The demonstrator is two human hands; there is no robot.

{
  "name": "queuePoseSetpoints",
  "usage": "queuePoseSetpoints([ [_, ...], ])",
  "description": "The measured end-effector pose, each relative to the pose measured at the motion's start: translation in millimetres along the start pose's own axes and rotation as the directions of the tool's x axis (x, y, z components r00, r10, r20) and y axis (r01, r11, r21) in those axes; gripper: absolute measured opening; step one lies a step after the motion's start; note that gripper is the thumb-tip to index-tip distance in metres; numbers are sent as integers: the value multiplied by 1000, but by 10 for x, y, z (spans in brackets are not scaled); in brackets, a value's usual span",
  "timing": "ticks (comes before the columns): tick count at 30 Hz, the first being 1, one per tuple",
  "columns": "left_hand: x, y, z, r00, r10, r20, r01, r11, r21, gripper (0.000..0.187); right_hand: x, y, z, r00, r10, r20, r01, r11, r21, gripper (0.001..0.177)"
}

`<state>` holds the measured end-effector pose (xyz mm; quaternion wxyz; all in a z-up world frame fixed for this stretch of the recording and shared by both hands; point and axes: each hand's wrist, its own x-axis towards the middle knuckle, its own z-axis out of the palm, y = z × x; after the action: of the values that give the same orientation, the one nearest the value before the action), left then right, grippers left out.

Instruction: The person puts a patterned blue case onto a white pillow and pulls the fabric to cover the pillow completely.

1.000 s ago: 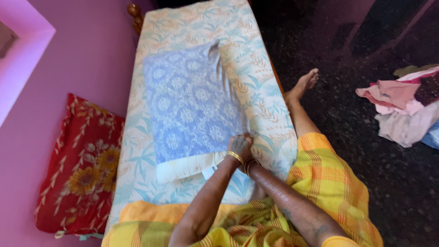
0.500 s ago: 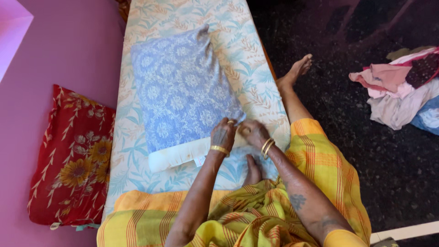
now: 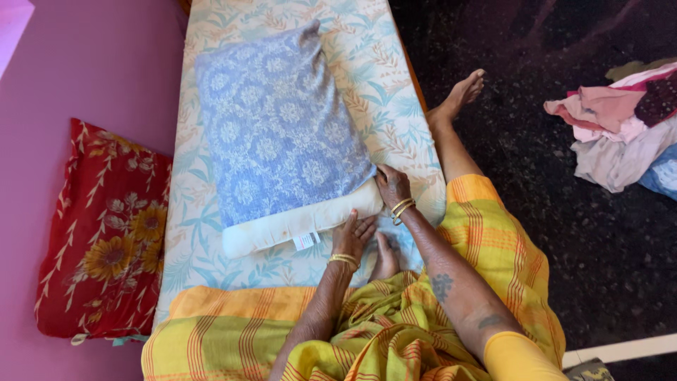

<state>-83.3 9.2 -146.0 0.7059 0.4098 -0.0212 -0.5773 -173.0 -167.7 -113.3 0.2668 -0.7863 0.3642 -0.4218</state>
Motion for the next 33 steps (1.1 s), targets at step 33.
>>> queuePoseSetpoints([
  [33, 696, 72, 214, 981, 84, -174, -110, 983, -145, 51, -362, -461, -643, 938, 148, 312, -77, 971, -227, 17],
])
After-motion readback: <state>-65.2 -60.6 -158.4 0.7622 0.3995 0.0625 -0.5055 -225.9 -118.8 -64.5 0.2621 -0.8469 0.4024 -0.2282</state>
